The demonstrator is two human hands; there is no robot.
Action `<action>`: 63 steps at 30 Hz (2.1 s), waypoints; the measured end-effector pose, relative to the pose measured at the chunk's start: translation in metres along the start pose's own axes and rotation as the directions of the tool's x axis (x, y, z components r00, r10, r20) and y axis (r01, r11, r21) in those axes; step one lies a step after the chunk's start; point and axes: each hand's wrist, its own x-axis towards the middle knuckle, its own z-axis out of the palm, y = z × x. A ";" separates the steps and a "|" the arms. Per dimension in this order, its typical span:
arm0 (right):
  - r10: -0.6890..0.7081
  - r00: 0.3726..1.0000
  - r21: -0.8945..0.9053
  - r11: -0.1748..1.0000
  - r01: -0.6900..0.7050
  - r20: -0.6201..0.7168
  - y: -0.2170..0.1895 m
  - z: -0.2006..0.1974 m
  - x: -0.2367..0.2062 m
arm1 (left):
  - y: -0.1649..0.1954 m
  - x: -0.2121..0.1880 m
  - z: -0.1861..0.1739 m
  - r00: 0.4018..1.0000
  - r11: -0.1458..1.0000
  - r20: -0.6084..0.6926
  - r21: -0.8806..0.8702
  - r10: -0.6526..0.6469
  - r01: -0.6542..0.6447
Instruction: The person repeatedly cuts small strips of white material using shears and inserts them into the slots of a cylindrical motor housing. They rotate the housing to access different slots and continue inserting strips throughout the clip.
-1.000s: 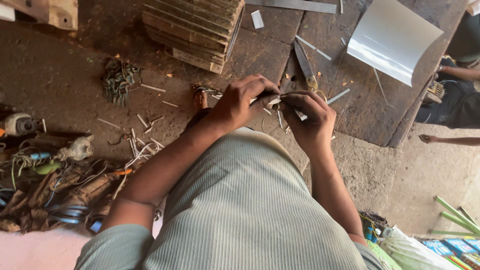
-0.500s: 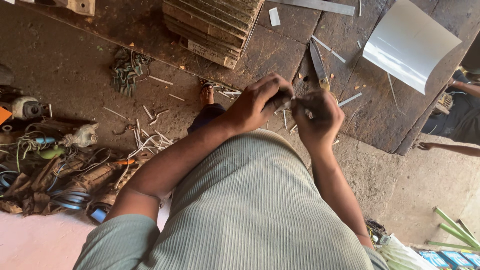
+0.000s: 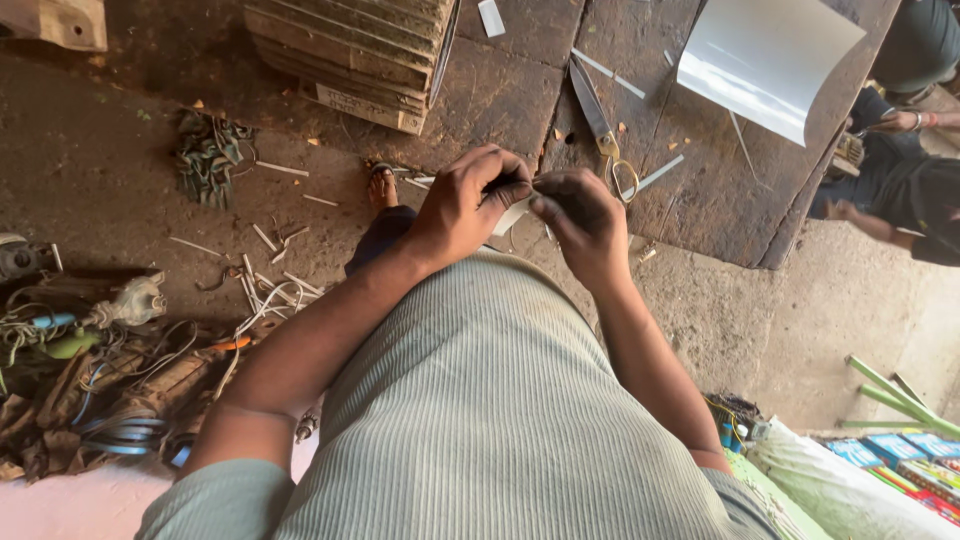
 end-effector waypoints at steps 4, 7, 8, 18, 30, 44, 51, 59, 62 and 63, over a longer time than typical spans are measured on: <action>0.011 0.999 0.226 0.974 -0.018 0.030 0.032 -0.009 0.000 | -0.026 0.003 0.018 0.997 0.997 0.044 0.028 0.066 -0.067; -0.052 0.998 -0.113 0.992 0.057 0.042 0.061 -0.027 0.016 | -0.059 0.028 0.034 0.948 0.931 0.063 0.178 0.311 -0.318; -0.097 0.994 -0.515 0.850 0.112 0.055 0.070 -0.037 0.025 | -0.072 0.037 0.037 0.947 0.873 0.066 0.371 0.314 -0.316; 0.148 0.952 -0.922 0.327 0.208 0.267 0.110 -0.105 0.040 | -0.132 0.039 0.040 0.981 0.577 0.121 0.795 0.153 -0.188; 0.262 0.965 -0.800 0.575 -0.171 -0.018 0.090 0.003 0.117 | -0.132 0.021 0.045 0.982 0.591 0.145 0.805 -0.121 -0.046; -0.031 0.954 -0.933 0.203 0.299 0.299 0.092 0.019 0.128 | -0.127 0.018 0.040 0.986 0.672 0.070 0.739 -0.151 0.050; 0.225 0.973 -0.719 0.685 -0.116 0.058 0.095 0.000 0.156 | -0.125 0.043 0.040 0.981 0.566 0.176 0.801 0.087 -0.194; -0.391 0.919 -0.775 0.566 0.280 0.047 0.069 -0.010 0.091 | -0.086 0.053 0.025 0.994 0.798 -0.043 0.600 0.099 -0.054; -0.540 0.837 -0.728 0.540 0.422 0.084 0.055 0.004 0.082 | -0.051 0.041 0.011 0.980 0.951 -0.195 0.295 -0.040 0.097; -0.586 0.805 -0.729 0.510 0.457 0.095 0.053 0.007 0.082 | -0.044 0.039 0.006 0.976 0.962 -0.210 0.250 -0.060 0.113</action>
